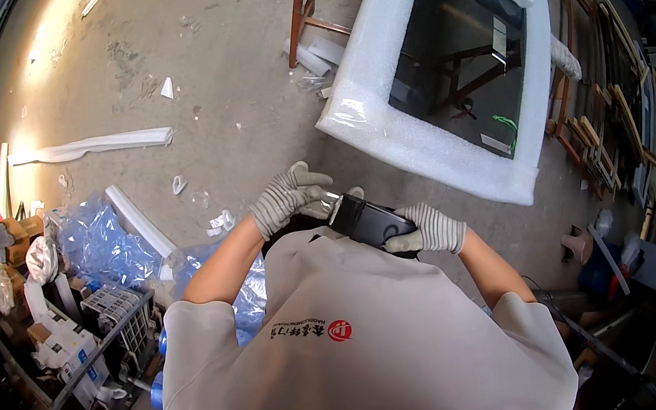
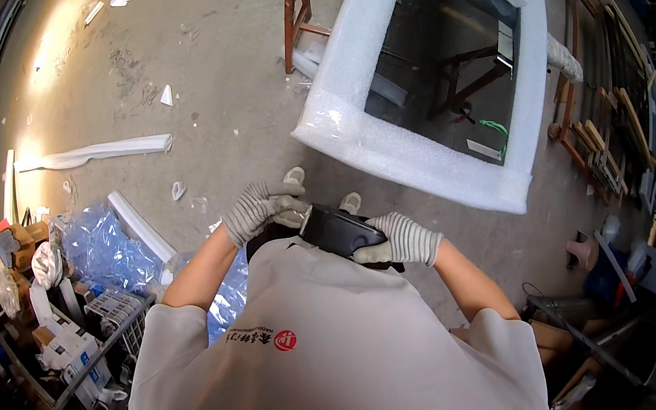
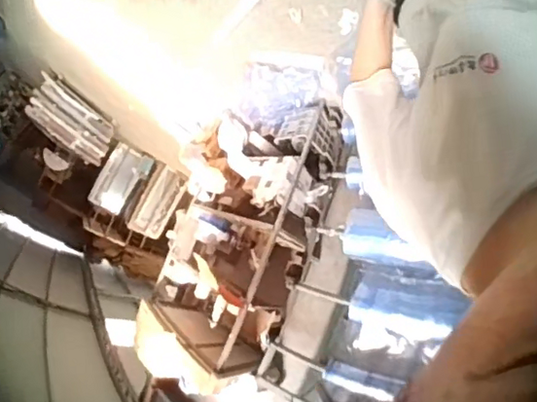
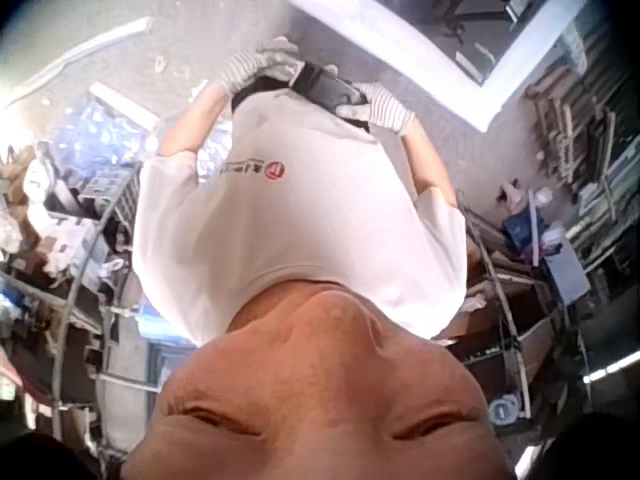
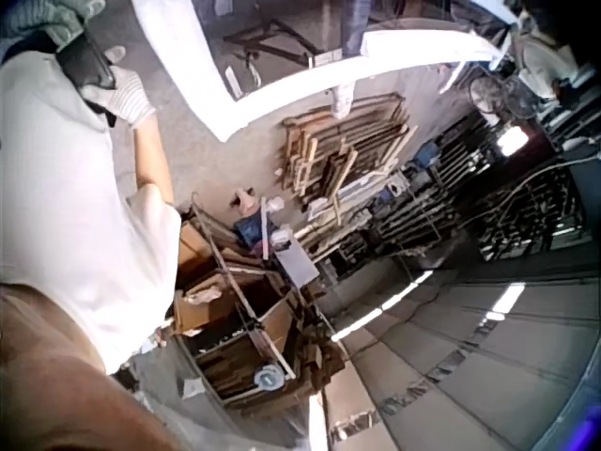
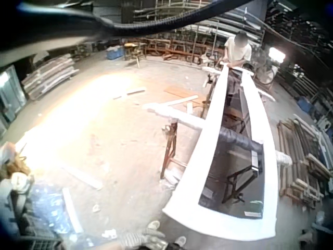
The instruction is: The person wraps foam padding around the edges of a metal window frame and secures it using tape from a hand-held dispenser.
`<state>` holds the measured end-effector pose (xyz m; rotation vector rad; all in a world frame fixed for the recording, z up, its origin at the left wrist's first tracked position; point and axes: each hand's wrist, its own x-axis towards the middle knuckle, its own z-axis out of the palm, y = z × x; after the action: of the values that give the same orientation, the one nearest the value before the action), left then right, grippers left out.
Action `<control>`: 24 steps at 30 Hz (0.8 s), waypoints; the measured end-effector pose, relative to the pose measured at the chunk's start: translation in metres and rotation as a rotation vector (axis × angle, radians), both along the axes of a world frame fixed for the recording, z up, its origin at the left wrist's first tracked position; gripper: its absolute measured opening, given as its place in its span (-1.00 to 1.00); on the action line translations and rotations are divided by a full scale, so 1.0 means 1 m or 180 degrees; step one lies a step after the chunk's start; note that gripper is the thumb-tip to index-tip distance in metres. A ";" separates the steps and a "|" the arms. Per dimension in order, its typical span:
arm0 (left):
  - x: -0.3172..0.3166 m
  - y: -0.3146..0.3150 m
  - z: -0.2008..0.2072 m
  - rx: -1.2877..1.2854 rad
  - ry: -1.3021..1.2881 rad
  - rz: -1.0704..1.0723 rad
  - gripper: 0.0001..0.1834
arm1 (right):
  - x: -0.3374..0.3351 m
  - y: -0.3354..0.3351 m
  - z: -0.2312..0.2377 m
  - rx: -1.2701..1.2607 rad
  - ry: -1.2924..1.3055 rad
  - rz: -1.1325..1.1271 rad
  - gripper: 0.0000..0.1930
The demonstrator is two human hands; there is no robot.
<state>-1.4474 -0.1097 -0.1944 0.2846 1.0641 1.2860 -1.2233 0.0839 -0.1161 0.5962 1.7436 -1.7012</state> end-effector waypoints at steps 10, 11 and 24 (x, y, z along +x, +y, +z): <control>-0.111 0.114 -0.096 0.0850 0.1443 0.2166 -0.74 | -0.033 -0.053 -0.071 0.3586 0.0009 -0.0058 -0.35; -0.107 0.140 -0.093 0.1103 0.1829 0.1947 -0.76 | -0.042 -0.060 -0.069 0.3913 -0.0052 0.0042 -0.32; -0.101 0.332 -0.129 0.0016 0.2921 0.1122 -0.17 | -0.066 -0.075 -0.069 0.4343 -0.0273 -0.0298 -0.42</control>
<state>-1.5482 0.2219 -0.3234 0.7601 1.9486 1.4995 -1.2892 0.0085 -0.1854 1.2594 2.6515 -0.2588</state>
